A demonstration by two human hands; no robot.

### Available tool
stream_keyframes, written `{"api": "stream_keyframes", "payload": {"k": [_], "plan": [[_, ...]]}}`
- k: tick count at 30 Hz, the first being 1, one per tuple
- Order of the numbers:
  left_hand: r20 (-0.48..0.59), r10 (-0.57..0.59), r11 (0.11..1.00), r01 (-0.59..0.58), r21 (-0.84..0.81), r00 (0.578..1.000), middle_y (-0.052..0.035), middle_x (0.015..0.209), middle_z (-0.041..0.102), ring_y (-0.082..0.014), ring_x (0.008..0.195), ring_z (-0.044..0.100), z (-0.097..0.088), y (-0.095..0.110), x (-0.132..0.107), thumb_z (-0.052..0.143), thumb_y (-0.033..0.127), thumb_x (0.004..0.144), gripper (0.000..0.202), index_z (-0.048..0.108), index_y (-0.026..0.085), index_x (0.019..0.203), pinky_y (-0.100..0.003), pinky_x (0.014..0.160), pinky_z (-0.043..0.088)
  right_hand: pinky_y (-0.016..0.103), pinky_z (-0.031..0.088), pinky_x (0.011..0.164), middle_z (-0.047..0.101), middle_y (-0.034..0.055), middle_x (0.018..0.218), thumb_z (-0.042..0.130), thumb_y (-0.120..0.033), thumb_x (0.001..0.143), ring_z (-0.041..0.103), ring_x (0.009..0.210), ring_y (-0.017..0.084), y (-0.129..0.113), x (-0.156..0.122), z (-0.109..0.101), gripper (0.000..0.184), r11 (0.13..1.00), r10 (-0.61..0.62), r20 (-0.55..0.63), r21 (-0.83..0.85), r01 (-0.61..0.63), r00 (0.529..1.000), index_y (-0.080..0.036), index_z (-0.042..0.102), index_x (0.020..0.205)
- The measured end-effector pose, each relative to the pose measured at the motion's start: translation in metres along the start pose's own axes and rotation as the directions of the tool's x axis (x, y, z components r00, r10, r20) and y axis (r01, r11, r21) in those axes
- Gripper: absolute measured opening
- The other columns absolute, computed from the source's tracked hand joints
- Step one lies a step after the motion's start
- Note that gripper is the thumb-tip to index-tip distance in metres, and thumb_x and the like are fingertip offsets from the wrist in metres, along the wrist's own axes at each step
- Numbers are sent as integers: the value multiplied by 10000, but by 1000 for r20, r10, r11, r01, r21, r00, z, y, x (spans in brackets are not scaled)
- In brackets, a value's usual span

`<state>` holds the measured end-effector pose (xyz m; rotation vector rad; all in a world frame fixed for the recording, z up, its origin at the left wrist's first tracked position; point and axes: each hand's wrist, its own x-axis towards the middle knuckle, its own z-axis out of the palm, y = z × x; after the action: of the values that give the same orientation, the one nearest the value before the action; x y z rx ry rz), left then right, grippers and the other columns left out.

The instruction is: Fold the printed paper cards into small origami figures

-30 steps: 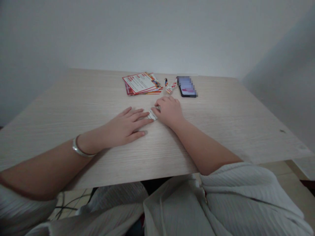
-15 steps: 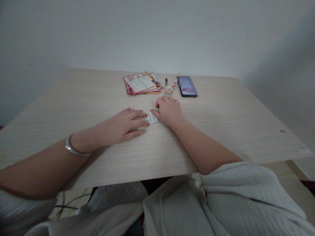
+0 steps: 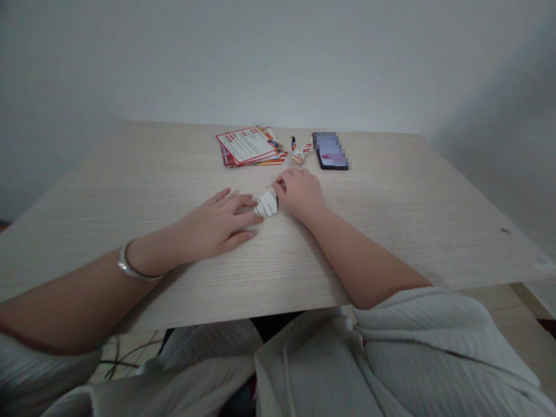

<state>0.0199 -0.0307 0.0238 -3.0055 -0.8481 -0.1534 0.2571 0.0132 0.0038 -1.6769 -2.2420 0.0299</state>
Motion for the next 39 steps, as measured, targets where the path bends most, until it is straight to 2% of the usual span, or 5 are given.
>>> {"api": "stream_keyframes", "payload": {"k": [6, 13, 18, 34, 39], "plan": [[-30, -85, 996, 85, -14, 996, -151, 1269, 690, -305, 1189, 632, 0, 0, 2, 393, 360, 1085, 384, 732, 208, 1182, -594, 1174, 379, 469, 445, 1134, 723, 145, 1373, 785, -491, 874, 629, 1282, 327, 3, -11, -1, 512, 987, -131, 45, 96, 126, 990, -168, 740, 1268], [-78, -272, 957, 262, -121, 959, -144, 1072, 737, -306, 1038, 670, 3, -4, 11, 469, 340, 1032, 337, 748, 153, 1018, -549, 1070, 490, 480, 434, 1157, 698, 129, 1417, 815, -443, 860, 614, 1325, 319, 2, -10, 3, 513, 976, -168, 63, 150, 157, 984, -205, 729, 1306], [-169, -446, 880, 396, -262, 879, -188, 1211, 728, -351, 1168, 658, 13, -12, 12, 615, 398, 946, 416, 699, 101, 1225, -535, 1053, 530, 483, 423, 1173, 666, 147, 1457, 810, -394, 874, 595, 1355, 325, -6, -10, 1, 491, 973, -172, 85, 169, 156, 982, -191, 721, 1311], [-163, -549, 763, 412, -499, 819, -123, 1140, 782, -291, 1059, 722, 21, -18, 13, 701, 367, 852, 494, 686, 130, 1285, -470, 987, 570, 466, 458, 1084, 734, 138, 1284, 867, -359, 834, 636, 1210, 316, -11, -17, -7, 426, 978, -144, 64, 161, 132, 988, -169, 745, 1195], [-165, -456, 845, 367, -389, 875, -108, 1155, 791, -318, 1134, 695, 20, -19, 13, 700, 378, 873, 340, 753, 184, 1147, -529, 1082, 504, 469, 463, 1070, 726, 130, 1256, 840, -383, 863, 630, 1197, 312, -12, -18, -5, 417, 977, -158, 28, 148, 152, 987, -187, 749, 1219]]}}
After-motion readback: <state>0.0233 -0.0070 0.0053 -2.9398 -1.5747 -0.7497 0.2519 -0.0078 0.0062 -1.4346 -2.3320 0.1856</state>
